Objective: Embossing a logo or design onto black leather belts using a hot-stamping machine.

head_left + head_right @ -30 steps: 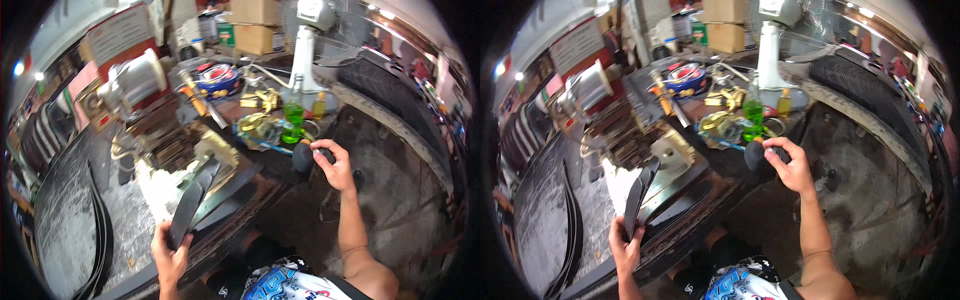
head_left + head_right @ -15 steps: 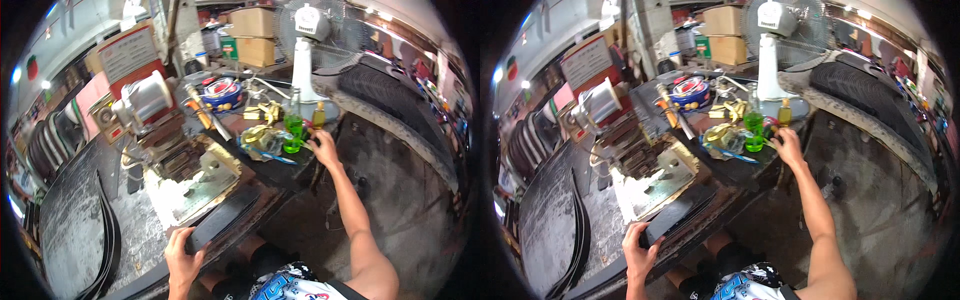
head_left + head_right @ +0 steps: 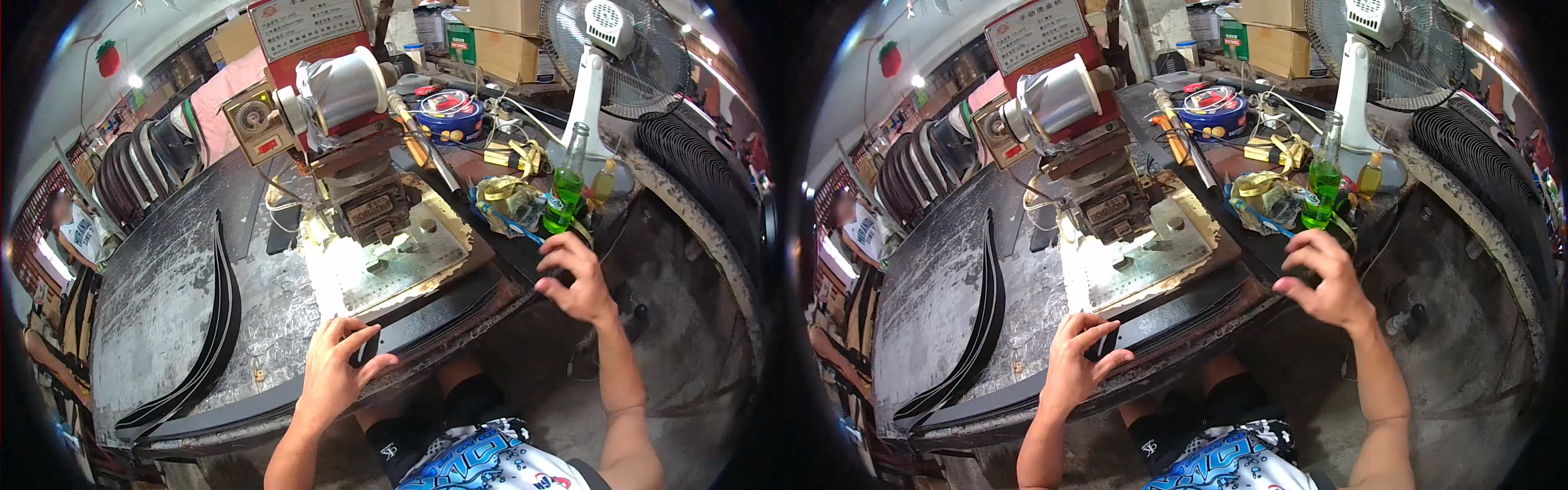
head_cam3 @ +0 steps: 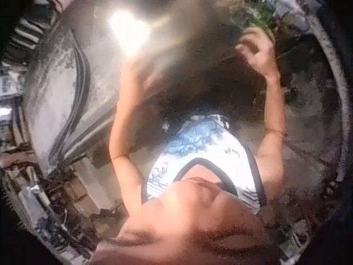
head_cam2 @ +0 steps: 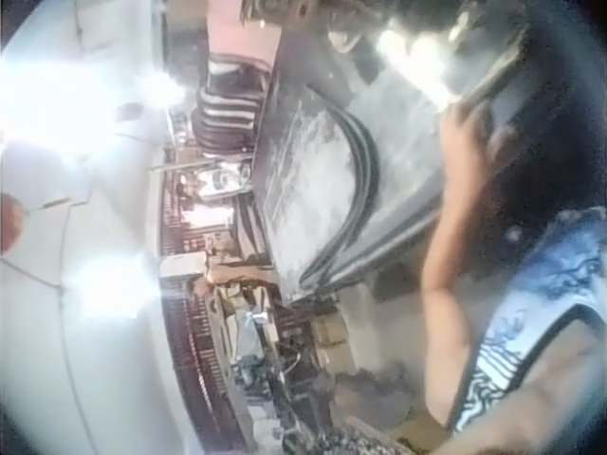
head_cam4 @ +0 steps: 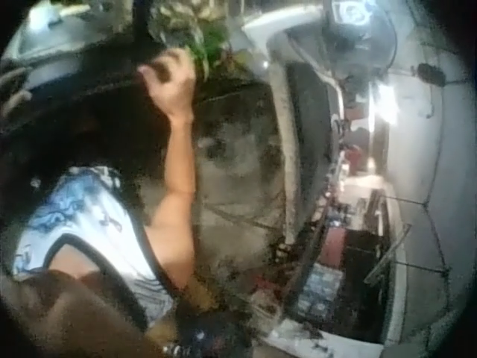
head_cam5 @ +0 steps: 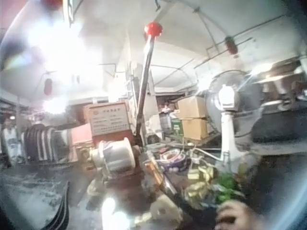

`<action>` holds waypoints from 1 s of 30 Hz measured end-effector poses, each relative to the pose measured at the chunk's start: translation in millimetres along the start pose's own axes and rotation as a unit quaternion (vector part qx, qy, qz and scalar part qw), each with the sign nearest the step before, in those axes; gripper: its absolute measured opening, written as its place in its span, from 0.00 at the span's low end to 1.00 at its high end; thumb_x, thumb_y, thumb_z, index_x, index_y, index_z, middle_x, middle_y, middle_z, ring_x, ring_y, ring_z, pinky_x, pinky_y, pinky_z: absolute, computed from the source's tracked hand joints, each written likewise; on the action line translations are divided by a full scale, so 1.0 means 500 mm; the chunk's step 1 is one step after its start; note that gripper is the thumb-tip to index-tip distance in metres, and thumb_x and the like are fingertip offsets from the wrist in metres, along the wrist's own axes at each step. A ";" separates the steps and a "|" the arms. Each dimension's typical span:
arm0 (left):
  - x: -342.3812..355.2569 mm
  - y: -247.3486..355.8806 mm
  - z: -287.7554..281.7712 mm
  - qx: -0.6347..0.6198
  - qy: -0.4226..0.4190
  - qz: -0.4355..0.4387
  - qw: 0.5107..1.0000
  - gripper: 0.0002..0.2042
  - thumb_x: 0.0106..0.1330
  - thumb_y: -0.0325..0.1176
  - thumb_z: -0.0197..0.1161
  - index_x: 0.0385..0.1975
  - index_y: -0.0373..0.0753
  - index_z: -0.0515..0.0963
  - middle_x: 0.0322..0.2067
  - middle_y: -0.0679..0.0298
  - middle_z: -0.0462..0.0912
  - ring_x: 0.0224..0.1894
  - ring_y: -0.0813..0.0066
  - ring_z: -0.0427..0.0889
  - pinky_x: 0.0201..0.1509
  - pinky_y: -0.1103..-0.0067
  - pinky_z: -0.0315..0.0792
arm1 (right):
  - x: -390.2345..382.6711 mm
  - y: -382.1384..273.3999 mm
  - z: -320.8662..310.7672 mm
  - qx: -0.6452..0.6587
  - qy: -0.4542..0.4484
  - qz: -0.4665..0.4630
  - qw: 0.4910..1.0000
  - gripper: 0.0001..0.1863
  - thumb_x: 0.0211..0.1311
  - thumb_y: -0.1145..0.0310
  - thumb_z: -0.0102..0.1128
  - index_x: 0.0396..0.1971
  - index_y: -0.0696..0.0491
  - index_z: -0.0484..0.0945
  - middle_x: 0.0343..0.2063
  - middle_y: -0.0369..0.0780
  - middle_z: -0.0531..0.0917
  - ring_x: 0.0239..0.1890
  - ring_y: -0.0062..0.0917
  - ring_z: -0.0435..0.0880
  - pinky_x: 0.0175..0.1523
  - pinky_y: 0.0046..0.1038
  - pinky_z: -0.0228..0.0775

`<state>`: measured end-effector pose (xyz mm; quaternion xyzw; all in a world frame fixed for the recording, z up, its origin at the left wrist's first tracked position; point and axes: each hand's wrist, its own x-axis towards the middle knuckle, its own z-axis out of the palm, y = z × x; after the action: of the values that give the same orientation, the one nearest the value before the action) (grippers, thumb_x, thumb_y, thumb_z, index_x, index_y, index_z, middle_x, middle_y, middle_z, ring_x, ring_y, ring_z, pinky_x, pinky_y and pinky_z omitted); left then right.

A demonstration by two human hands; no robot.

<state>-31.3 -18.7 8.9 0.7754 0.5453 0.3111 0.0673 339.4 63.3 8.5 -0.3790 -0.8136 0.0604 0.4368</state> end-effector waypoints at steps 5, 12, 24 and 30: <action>0.039 0.006 -0.046 -0.064 -0.003 -0.056 0.996 0.24 0.51 0.43 0.79 0.44 0.35 0.83 0.37 0.56 0.84 0.37 0.63 0.82 0.42 0.71 0.74 | 0.054 -0.031 0.043 0.069 -0.016 -0.043 0.997 0.11 0.50 0.70 0.75 0.23 0.57 0.79 0.36 0.41 0.80 0.37 0.32 0.80 0.44 0.30 0.73; 0.142 -0.130 -0.040 -0.077 -0.044 -0.101 0.991 0.27 0.52 0.51 0.77 0.48 0.40 0.84 0.39 0.56 0.85 0.43 0.64 0.82 0.49 0.71 0.75 | 0.130 -0.083 0.065 0.142 -0.035 -0.022 0.989 0.17 0.55 0.73 0.72 0.47 0.54 0.84 0.38 0.40 0.80 0.37 0.28 0.82 0.42 0.28 0.75; 0.233 -0.212 -0.066 -0.123 -0.245 -0.103 0.956 0.20 0.66 0.36 0.64 0.57 0.38 0.78 0.43 0.54 0.87 0.43 0.69 0.82 0.51 0.72 0.75 | 0.223 -0.074 -0.032 0.048 0.021 -0.129 0.990 0.09 0.57 0.73 0.70 0.37 0.58 0.84 0.35 0.39 0.83 0.37 0.26 0.83 0.46 0.28 0.75; 0.241 -0.238 -0.037 -0.075 -0.227 -0.078 0.968 0.23 0.59 0.35 0.71 0.55 0.39 0.80 0.43 0.50 0.86 0.44 0.61 0.83 0.51 0.70 0.75 | 0.426 -0.108 -0.165 0.143 0.124 -0.267 0.945 0.11 0.71 0.64 0.57 0.36 0.57 0.80 0.33 0.37 0.82 0.38 0.20 0.78 0.47 0.26 0.71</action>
<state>-111.6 131.0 20.2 0.7736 0.5497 0.1603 0.2715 300.9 148.7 223.6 -0.0861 -0.8070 0.0095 0.5841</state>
